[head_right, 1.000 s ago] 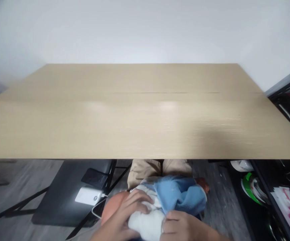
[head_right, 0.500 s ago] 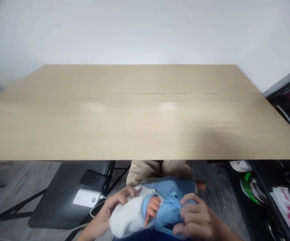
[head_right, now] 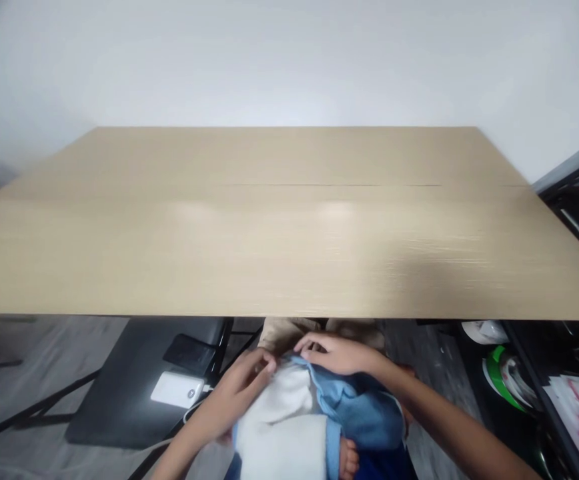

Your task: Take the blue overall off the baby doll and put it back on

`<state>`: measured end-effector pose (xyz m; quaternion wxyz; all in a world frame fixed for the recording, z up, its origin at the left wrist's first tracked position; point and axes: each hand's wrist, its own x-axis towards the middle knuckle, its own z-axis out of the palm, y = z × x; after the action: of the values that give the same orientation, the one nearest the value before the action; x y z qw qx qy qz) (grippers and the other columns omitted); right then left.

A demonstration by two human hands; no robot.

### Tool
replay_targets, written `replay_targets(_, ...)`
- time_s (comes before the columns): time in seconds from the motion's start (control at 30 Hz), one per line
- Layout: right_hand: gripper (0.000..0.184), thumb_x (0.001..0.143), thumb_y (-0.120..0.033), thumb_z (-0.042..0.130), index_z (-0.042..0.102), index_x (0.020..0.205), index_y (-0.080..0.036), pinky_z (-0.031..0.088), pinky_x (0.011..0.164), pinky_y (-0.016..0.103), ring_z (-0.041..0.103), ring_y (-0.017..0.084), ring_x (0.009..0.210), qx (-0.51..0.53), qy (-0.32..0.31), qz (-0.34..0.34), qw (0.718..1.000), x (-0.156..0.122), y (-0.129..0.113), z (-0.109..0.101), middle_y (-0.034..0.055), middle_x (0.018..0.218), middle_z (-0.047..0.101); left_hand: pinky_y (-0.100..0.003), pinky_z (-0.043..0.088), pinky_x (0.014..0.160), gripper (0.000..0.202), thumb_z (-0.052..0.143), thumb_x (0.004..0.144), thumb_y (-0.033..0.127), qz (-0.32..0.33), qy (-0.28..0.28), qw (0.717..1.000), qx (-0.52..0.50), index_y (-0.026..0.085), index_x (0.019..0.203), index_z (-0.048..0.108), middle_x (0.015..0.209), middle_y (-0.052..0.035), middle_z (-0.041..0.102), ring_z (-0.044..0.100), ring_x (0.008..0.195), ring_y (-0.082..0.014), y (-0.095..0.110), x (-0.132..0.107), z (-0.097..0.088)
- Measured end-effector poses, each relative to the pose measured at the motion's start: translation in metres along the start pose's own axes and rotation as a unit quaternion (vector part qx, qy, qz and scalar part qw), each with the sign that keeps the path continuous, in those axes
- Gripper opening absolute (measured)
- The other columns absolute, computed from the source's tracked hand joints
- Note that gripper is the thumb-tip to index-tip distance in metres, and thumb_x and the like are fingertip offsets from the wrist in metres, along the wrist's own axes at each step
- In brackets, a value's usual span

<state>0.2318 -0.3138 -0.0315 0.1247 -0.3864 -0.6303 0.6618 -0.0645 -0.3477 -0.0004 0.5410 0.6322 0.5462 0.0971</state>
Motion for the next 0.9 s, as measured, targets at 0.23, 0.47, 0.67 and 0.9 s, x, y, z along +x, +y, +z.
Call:
replay_targets(0.23,0.022,0.09,-0.028,0.09,0.082,0.109,-0.02,0.054,0.08,0.028,0.072,0.019,0.09,-0.119,-0.068,0.103,0.985,0.077,0.003,0.018,0.001,0.097,0.079,-0.044,0.049,0.084,0.057,0.044,0.108,0.069,-0.111,-0.01,0.977,0.18,0.019,0.114,0.071,0.109,-0.0182,0.083,0.079,0.105,-0.0399,-0.001,0.022,0.009)
replay_targets(0.47,0.012,0.082,-0.005,0.081,0.077,0.086,-0.016,0.042,0.061,0.021,0.063,0.013,0.073,-0.078,-0.025,0.12,0.989,0.106,0.027,0.027,-0.0025,0.079,0.072,-0.044,0.052,0.09,0.054,0.054,0.1,0.065,-0.13,-0.046,0.959,0.249,0.018,0.11,0.079,0.117,-0.0205,0.084,0.079,0.115,-0.0421,0.01,0.026,0.008)
replay_targets(0.67,0.015,0.071,-0.003,0.076,0.075,0.076,-0.016,0.042,0.056,0.022,0.061,0.014,0.064,-0.035,-0.013,0.156,0.987,0.108,0.062,0.02,-0.0028,0.068,0.07,-0.037,0.048,0.084,0.026,0.06,0.095,0.042,-0.063,-0.053,0.979,0.186,0.02,0.094,0.074,0.104,-0.0119,0.082,0.076,0.1,-0.0293,0.028,0.013,0.009)
replay_targets(0.9,0.007,0.074,-0.016,0.07,0.065,0.07,-0.021,0.05,0.07,0.027,0.066,0.019,0.076,-0.012,0.143,0.144,0.979,0.037,0.101,-0.011,0.0002,0.073,0.069,-0.039,0.049,0.091,0.022,0.056,0.095,0.039,-0.052,-0.047,0.982,0.175,0.021,0.092,0.067,0.106,-0.0094,0.075,0.07,0.103,-0.0286,0.041,-0.021,-0.008)
